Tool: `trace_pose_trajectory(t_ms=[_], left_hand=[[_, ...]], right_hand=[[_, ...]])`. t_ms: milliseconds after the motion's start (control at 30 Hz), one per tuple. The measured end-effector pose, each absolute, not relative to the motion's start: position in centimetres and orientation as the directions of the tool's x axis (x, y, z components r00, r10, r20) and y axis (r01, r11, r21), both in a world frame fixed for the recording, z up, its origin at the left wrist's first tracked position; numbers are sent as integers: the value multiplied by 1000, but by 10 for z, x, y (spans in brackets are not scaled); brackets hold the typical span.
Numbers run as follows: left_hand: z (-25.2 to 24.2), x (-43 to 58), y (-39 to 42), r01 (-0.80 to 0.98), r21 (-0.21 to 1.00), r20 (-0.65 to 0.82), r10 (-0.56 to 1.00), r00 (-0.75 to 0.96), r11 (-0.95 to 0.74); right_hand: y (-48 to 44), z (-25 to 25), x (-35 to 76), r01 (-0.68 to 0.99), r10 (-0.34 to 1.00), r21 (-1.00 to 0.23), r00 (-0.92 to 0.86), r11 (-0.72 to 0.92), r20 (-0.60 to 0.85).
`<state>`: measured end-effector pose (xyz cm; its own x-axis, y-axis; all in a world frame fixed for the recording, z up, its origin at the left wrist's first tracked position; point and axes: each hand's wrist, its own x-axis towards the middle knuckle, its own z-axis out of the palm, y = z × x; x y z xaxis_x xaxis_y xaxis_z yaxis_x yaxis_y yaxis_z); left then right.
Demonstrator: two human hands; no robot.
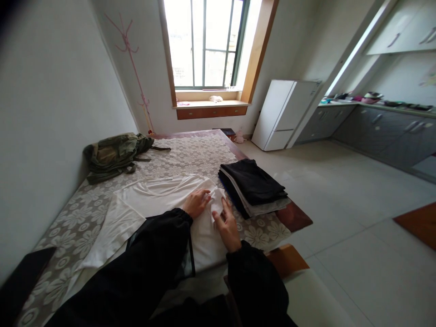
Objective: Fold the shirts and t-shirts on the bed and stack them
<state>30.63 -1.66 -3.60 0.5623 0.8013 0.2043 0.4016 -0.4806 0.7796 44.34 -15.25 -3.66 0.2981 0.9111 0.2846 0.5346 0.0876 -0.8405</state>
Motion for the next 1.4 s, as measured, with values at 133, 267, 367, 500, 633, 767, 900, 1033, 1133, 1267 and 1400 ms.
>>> trace_pose_trajectory(t_ms=[133,267,367,500,633,767,900,1033,1133,1267,1400], left_hand=[[-34,306,-12,225,917,145,803,578,-328],[-31,300,-6,79,989,47,782,622,-123],[-29,290,2,11,996,-74,770,633,86],[-31,283,14,18,989,-128,796,591,146],[-35,280,22,58,991,-130,798,588,119],[-29,267,33,136,989,-125,792,597,54],[-18,251,44,274,962,-189,735,651,5],[-12,258,53,443,894,-244,750,615,-73],[-9,281,63,567,812,-236,810,537,-139],[-6,320,76,687,695,-192,864,465,-215],[-2,349,83,749,613,-197,869,453,-252]], right_hand=[[-151,-10,437,568,912,-796,179,210,369],[-150,7,418,552,906,-719,-257,423,337],[-154,5,411,509,857,-698,-394,504,331],[-172,-9,425,661,901,-624,-206,416,382],[-193,-26,449,837,948,-506,-48,211,315],[-203,-38,462,875,969,-461,-33,146,244],[-202,-44,466,891,975,-439,-17,115,220],[-198,-43,464,893,960,-412,-67,180,273],[-192,-41,461,899,946,-374,-114,228,302],[-186,-40,456,916,933,-303,-160,262,322],[-187,-48,456,929,911,-285,-109,236,398]])
